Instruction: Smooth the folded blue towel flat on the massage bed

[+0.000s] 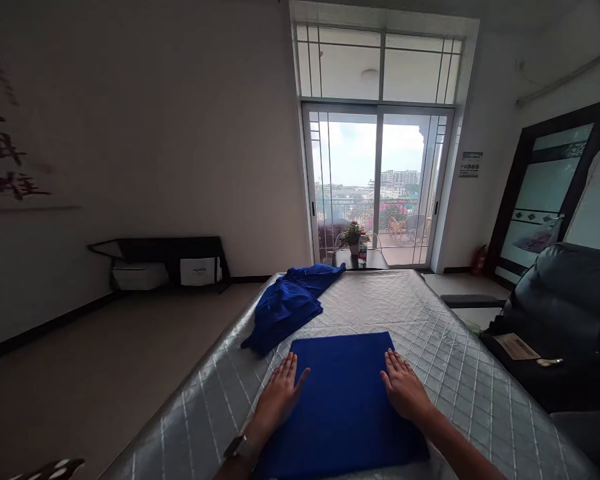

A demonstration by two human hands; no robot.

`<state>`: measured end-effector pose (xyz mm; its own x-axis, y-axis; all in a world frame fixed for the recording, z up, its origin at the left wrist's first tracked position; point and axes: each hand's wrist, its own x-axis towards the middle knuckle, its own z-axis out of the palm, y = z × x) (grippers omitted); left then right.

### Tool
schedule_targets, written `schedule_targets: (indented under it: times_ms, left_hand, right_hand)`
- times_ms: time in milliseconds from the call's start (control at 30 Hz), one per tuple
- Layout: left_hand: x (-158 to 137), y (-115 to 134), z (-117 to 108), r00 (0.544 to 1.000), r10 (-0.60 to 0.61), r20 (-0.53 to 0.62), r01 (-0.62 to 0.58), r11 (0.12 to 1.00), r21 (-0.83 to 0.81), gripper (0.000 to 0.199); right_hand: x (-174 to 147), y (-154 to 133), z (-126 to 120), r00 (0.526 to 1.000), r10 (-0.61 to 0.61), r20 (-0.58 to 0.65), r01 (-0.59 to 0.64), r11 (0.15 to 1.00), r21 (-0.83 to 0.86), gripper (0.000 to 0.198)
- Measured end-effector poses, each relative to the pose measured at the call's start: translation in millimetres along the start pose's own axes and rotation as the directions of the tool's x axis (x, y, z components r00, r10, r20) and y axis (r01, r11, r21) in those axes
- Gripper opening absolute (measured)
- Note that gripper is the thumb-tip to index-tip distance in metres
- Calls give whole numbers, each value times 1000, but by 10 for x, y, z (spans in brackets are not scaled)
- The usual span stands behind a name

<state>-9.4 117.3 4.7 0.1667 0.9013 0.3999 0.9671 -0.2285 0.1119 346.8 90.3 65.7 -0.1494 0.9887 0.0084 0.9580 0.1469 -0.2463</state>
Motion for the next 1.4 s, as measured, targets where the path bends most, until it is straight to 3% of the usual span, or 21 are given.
schedule_targets:
  times_ms: [133,233,367,500,600,700,833,967,1100,1200,1400]
  left_hand:
    - [-6,-12,24,1000,15,13,-15,1000,19,66]
    - [15,-13,-24,997,-69,31,67,995,71,72]
    - [30,184,-128,992,-127,0,126,989,80,80]
    - [24,811,-71,990,93,109,-89,995,-43,71]
    - [106,1438,33,947,272,168,-249,957,-147,69]
    - [288,1962,76,913,376,162,-337,915,-222,67]
    - [477,2254,64,900,404,163,-357,898,-255,65]
    - [463,2110,72,911,356,208,-312,925,-216,66]
    - [363,1722,74,941,238,241,-209,968,-138,67]
    - [240,1296,76,960,160,229,-149,987,-63,66]
    - [-121,287,87,987,157,20,-158,985,76,55]
  right_hand:
    - [-68,19,85,999,18,-31,-18,1000,24,69]
    - [-68,31,123,999,10,-50,-9,1000,30,69]
    - [-49,33,126,998,25,-49,-22,999,46,68]
    - [-44,27,111,999,29,-33,-27,998,59,68]
    - [-54,30,103,999,22,-37,-20,998,65,67]
    - [-69,38,94,999,-13,-39,15,999,42,65]
    - [-84,37,68,1000,-22,-18,22,1000,-5,65]
    - [-88,23,57,999,-14,-34,14,1000,3,64]
    - [-80,12,72,998,10,-65,-7,999,53,64]
    - [-73,10,77,998,10,-69,-6,999,54,64]
    - [-88,14,68,998,5,-64,-4,1000,15,64]
